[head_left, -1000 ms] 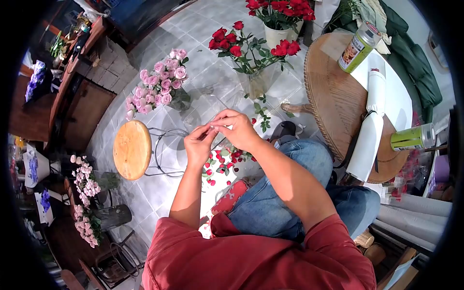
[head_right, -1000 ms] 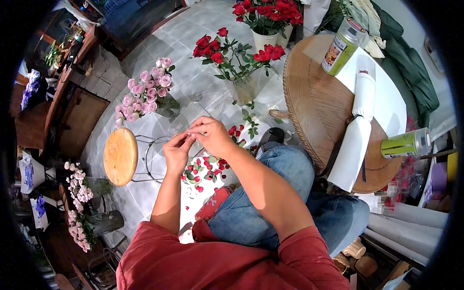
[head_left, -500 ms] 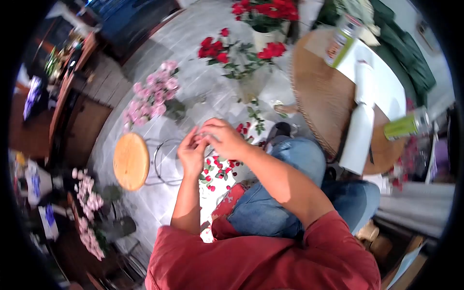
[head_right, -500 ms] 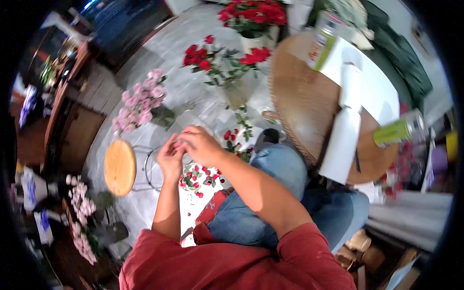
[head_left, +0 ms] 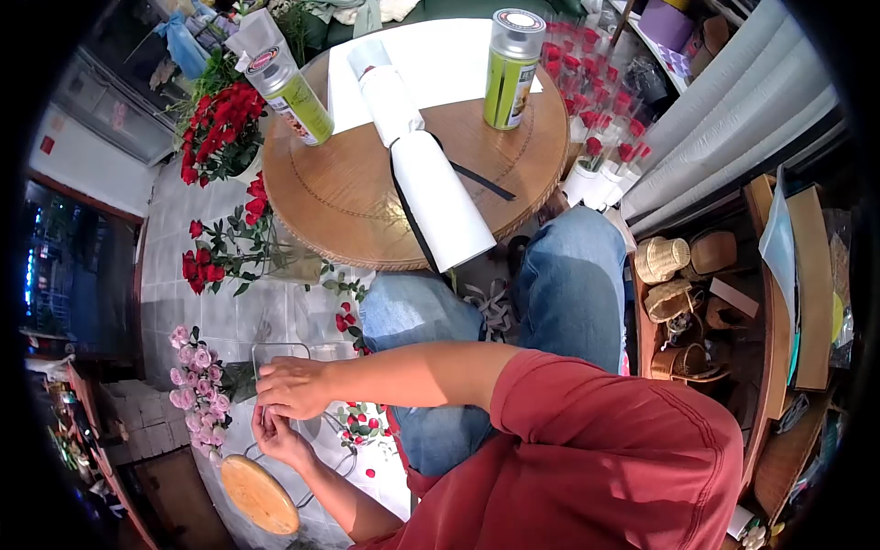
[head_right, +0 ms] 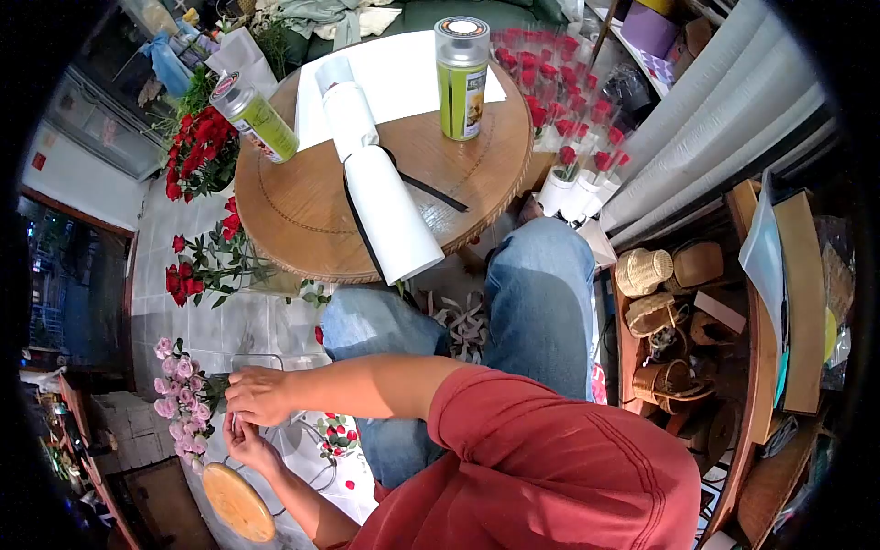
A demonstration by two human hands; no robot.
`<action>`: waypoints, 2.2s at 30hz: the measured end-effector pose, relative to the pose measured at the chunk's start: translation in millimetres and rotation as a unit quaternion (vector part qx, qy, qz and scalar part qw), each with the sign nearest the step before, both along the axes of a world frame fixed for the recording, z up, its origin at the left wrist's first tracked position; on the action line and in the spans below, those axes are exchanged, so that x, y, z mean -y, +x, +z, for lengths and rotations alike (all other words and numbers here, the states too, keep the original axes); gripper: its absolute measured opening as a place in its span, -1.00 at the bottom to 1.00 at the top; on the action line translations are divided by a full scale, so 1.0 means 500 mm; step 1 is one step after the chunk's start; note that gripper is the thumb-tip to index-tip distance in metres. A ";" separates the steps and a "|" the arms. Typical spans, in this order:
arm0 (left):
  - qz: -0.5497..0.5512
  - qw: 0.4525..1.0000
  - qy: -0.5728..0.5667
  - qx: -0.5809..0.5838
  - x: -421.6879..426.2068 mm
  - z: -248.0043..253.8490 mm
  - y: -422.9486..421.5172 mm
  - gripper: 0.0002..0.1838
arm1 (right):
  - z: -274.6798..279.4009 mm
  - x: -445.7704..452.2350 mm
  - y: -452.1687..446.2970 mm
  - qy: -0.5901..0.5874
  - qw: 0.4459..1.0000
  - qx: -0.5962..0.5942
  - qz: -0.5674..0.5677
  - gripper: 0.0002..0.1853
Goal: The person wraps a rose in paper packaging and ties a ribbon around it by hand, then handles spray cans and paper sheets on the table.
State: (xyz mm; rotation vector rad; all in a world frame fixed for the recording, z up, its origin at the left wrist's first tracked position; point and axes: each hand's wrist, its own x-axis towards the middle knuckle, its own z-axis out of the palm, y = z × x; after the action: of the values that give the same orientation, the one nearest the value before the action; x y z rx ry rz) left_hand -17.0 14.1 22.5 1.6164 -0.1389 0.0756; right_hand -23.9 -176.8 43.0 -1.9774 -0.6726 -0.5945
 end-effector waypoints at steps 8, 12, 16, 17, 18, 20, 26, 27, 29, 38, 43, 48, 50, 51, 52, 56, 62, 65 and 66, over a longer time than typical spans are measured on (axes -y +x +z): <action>0.028 0.998 -0.048 0.013 0.029 0.051 -0.032 -0.58 | -0.008 -0.004 -0.019 0.251 0.955 -0.146 0.068 -0.59; -0.017 0.994 -0.104 0.022 0.054 0.066 -0.033 -0.68 | 0.008 0.029 -0.019 0.288 0.945 -0.143 0.062 -0.67; -0.027 0.997 -0.063 0.047 0.082 0.075 -0.049 -0.73 | 0.002 0.046 -0.012 0.343 0.903 -0.240 0.093 -0.72; -0.025 0.997 -0.061 0.043 0.085 0.073 -0.052 -0.73 | -0.006 0.047 -0.011 0.387 0.864 -0.296 0.130 -0.73; -0.022 0.998 -0.045 0.049 0.086 0.071 -0.053 -0.75 | -0.003 0.047 -0.012 0.412 0.842 -0.316 0.149 -0.74; -0.015 0.997 -0.036 0.062 0.090 0.067 -0.052 -0.79 | -0.003 0.048 -0.010 0.398 0.850 -0.311 0.151 -0.76; -0.021 0.994 -0.053 0.097 0.086 0.053 -0.050 -0.84 | 0.002 0.048 -0.010 0.424 0.814 -0.359 0.170 -0.79; -0.022 0.994 -0.053 0.097 0.083 0.051 -0.050 -0.84 | 0.006 0.050 -0.010 0.435 0.796 -0.379 0.181 -0.79; -0.028 0.994 -0.031 0.100 0.079 0.044 -0.055 -0.84 | 0.012 0.055 -0.012 0.424 0.793 -0.397 0.187 -0.81; 0.043 0.996 -0.052 0.061 0.088 0.041 -0.047 -0.47 | 0.000 0.048 -0.080 0.268 0.925 -0.249 -0.104 -0.77; 0.105 0.991 -0.018 0.076 0.045 0.026 -0.029 -0.56 | 0.045 0.200 -0.332 -0.235 0.948 -0.062 -0.206 -0.70; 0.037 0.986 -0.101 0.129 0.118 0.109 -0.063 -0.59 | 0.029 0.284 -0.499 0.021 0.948 -0.131 -0.288 -0.69; 0.009 0.986 -0.096 0.139 0.186 0.124 -0.091 -0.59 | 0.021 0.315 -0.502 0.234 0.869 -0.196 -0.390 -0.81; -0.017 0.985 -0.085 0.151 0.218 0.128 -0.106 -0.59 | 0.017 0.329 -0.492 0.362 0.806 -0.219 -0.413 -0.84; -0.075 0.983 -0.090 0.143 0.244 0.128 -0.123 -0.60 | 0.026 0.347 -0.480 0.363 0.807 -0.217 -0.413 -0.84; -0.246 0.963 -0.084 0.070 0.367 0.139 -0.217 -0.58 | 0.068 0.377 -0.433 0.578 0.699 -0.262 -0.329 -0.76; -0.410 0.909 0.003 0.078 0.407 0.117 -0.268 -0.60 | 0.078 0.368 -0.398 0.625 0.674 -0.292 -0.264 -0.77; -0.411 0.909 0.028 0.060 0.406 0.111 -0.276 -0.59 | 0.070 0.361 -0.384 0.612 0.707 -0.254 -0.248 -0.78; -0.411 0.910 0.022 0.050 0.405 0.106 -0.278 -0.59 | 0.060 0.364 -0.387 0.599 0.726 -0.246 -0.232 -0.82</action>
State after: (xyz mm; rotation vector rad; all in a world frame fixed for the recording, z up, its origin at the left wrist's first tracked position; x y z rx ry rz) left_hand -156.0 -188.7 75.7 1.4839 -0.8922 -0.5003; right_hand -217.2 -358.6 73.1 -0.9083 0.5262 -0.5305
